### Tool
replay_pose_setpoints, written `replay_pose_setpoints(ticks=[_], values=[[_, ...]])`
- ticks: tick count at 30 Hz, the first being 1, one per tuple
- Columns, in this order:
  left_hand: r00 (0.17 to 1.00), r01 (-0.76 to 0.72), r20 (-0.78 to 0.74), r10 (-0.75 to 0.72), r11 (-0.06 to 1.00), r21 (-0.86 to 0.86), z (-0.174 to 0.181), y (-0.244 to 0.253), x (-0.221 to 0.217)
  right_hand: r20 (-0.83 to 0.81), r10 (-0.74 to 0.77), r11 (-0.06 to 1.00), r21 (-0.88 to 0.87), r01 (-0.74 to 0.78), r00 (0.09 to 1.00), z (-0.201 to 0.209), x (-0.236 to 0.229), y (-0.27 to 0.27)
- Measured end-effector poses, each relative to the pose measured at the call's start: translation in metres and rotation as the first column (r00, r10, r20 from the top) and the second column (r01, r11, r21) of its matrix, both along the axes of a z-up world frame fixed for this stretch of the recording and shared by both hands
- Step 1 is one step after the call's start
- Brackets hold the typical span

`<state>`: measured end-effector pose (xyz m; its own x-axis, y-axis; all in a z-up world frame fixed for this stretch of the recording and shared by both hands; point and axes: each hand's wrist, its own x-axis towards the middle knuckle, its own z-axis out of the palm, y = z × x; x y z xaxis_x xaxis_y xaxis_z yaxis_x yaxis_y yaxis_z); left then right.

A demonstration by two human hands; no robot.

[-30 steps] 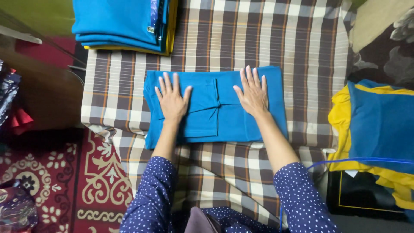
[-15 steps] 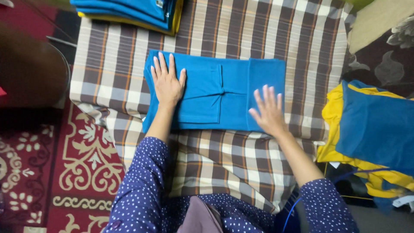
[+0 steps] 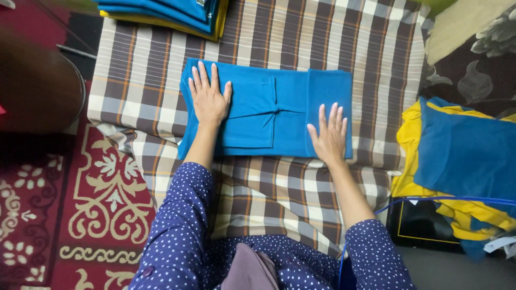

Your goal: Folding a blue t-shirt and placing it on a stack of folded shirts.

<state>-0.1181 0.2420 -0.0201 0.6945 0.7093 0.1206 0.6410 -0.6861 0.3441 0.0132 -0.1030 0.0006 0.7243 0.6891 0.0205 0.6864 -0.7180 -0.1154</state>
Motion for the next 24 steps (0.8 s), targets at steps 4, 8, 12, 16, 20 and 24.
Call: replay_pose_setpoints(ticks=[4, 8, 12, 16, 20, 24], values=[[1.0, 0.007, 0.003, -0.007, 1.0, -0.011, 0.0, -0.001, 0.001, -0.018, 0.143, 0.99, 0.008, -0.143, 0.989, -0.003, -0.01, 0.002], [1.0, -0.003, -0.005, 0.003, 1.0, 0.0, -0.001, -0.001, 0.0, -0.022, 0.055, 0.995, 0.089, -0.053, 0.998, -0.012, 0.003, 0.011], [1.0, -0.005, -0.015, 0.005, 1.0, 0.003, 0.002, -0.003, -0.002, -0.007, -0.178, 0.979, 0.095, 0.178, 0.984, -0.027, 0.041, 0.026], [1.0, -0.013, -0.024, 0.012, 1.0, -0.011, 0.008, -0.002, 0.0, -0.013, -0.151, 0.988, 0.039, 0.151, 0.989, -0.014, 0.062, 0.071], [0.999, -0.014, -0.036, 0.012, 0.999, -0.038, 0.009, -0.003, 0.0, -0.108, -0.03, 1.0, -0.008, 0.029, 0.994, -0.005, 0.081, 0.09], [0.999, -0.025, -0.033, 0.025, 1.0, -0.008, 0.006, -0.003, 0.002, -0.03, -0.099, 0.992, 0.081, 0.101, 0.995, -0.002, 0.079, 0.083]])
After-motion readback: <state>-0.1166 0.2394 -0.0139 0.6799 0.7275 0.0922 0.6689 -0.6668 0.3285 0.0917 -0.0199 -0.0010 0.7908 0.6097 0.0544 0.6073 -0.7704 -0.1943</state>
